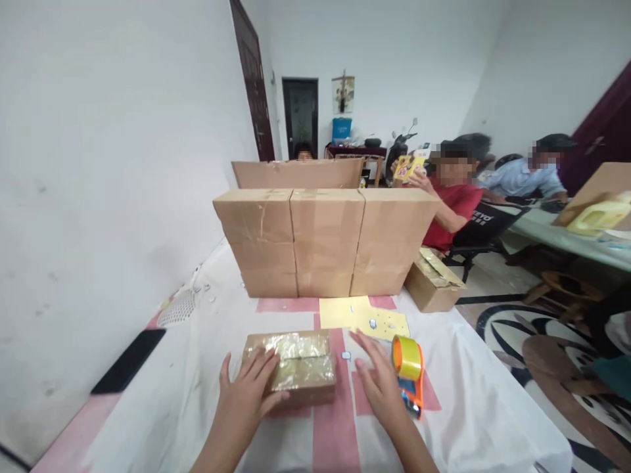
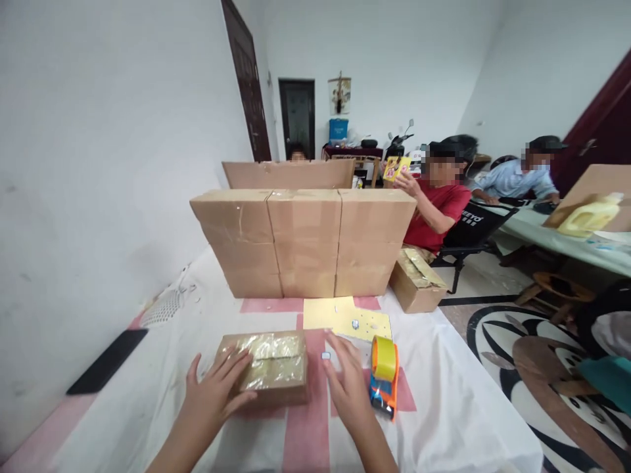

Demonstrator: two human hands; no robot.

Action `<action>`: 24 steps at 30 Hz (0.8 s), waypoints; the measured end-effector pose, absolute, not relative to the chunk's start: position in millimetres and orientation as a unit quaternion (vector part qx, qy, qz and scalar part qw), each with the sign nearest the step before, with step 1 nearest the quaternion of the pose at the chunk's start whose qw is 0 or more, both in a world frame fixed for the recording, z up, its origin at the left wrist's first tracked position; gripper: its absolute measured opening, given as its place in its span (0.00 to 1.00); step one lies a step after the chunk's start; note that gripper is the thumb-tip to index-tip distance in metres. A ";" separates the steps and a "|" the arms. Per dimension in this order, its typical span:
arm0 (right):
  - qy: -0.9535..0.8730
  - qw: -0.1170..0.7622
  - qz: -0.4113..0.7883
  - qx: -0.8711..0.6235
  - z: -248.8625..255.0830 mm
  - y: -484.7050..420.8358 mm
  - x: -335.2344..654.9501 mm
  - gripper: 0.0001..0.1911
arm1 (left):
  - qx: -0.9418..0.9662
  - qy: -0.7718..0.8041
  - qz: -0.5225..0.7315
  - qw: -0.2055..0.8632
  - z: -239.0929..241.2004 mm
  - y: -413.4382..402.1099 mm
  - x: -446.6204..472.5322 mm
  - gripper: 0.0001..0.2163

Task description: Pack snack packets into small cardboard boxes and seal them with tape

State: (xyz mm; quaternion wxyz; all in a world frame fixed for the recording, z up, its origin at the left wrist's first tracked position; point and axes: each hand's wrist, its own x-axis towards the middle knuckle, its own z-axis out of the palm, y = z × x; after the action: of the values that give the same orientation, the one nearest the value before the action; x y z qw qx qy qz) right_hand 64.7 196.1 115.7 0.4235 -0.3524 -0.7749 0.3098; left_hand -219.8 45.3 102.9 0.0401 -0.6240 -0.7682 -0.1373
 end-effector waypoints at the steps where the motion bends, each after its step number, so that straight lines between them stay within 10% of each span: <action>1: -0.746 0.459 0.268 -0.402 111.6 201.0 83.2 0.22 | -0.623 -0.770 -0.127 0.045 96.8 47.4 -220.5 0.24; 6: -0.526 0.530 0.248 -0.618 71.3 239.5 166.2 0.39 | -0.655 -0.748 -0.094 0.050 85.7 52.9 -222.0 0.28; 11: -0.553 0.423 0.526 -0.488 44.4 244.7 176.4 0.27 | -0.650 -0.753 -0.085 0.052 106.1 56.4 -212.5 0.22; 24: -0.587 0.529 0.450 -0.417 52.4 213.9 140.0 0.25 | -0.642 -0.758 -0.087 0.076 116.3 53.2 -209.5 0.26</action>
State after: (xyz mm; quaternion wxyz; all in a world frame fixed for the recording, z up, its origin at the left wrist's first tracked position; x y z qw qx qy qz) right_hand 140.0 213.9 52.4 0.5288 -0.4168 -0.5867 0.4499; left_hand -209.5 53.2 116.3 0.0764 -0.6422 -0.7577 -0.0874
